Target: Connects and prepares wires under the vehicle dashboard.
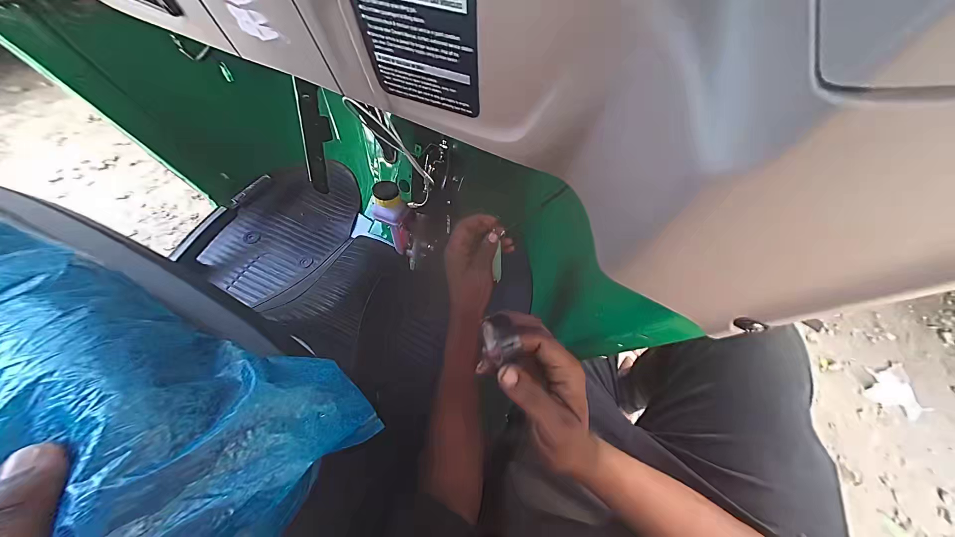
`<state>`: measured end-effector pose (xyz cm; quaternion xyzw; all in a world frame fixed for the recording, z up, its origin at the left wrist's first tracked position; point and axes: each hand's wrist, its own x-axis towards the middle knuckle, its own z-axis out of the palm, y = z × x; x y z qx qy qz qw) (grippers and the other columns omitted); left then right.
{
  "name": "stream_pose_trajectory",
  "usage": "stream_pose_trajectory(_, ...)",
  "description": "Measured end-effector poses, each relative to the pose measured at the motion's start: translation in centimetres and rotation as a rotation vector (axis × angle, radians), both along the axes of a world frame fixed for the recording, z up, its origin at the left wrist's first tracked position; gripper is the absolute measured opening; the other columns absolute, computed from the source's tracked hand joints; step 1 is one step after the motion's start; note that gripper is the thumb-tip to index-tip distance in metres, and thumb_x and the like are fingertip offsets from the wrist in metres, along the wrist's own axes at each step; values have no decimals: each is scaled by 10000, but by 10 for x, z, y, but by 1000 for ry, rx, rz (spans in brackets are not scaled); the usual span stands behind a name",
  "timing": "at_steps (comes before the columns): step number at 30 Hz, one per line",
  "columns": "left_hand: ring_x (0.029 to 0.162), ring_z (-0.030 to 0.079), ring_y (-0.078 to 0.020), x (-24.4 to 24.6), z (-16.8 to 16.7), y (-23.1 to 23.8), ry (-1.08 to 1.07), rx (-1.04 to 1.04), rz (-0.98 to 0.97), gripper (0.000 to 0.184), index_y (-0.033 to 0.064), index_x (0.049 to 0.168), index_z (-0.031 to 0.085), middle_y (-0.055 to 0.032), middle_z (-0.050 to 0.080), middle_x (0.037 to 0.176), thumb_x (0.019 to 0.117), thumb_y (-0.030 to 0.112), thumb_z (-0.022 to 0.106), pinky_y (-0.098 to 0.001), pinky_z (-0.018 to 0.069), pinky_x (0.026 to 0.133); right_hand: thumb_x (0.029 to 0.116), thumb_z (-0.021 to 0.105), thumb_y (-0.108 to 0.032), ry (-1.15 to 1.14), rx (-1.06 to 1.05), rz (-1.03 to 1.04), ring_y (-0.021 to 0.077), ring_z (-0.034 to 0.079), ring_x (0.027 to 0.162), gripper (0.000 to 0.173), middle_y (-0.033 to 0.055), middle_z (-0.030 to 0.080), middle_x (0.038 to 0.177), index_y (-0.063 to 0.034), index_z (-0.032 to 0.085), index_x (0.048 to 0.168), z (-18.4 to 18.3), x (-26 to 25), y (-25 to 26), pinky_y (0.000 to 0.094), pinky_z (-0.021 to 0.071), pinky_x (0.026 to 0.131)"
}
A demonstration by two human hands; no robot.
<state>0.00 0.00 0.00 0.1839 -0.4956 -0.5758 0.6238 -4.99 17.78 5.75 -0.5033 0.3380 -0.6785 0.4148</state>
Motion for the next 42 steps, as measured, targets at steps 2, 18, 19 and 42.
stream_pose_trajectory(2,917,703,-259,-3,-5,-6,-33,-3,-7,252,-4,1259,557,-122,659,1070,1007,16,551,-470,630,834,1038,543,-137,14,108,-224,250,676,953,213,179,617,1146,44,643,1093,-33,-11,-10,405,630,810)
stream_pose_trajectory(18,1158,642,-272,-30,-37,-21,-218,50,16,387,-44,1353,501,-177,631,1275,974,-19,572,-416,570,967,1058,564,-175,108,319,-581,73,622,899,222,15,625,1067,-112,597,1268,-82,-30,-112,247,558,762)
stream_pose_trajectory(19,1147,645,-253,-26,-34,-24,-261,27,42,369,-30,1342,522,-158,631,1268,980,8,582,-402,574,961,1052,569,-158,110,306,-558,80,624,923,245,25,622,1103,-103,583,1290,-81,-33,-117,249,560,780)
stream_pose_trajectory(42,731,603,-94,22,-29,-20,-739,-272,4,93,60,965,663,-35,634,878,966,116,589,-265,532,640,1025,623,-166,607,259,-701,137,581,1062,171,82,508,1324,-115,714,1160,-99,-35,-106,293,562,842)
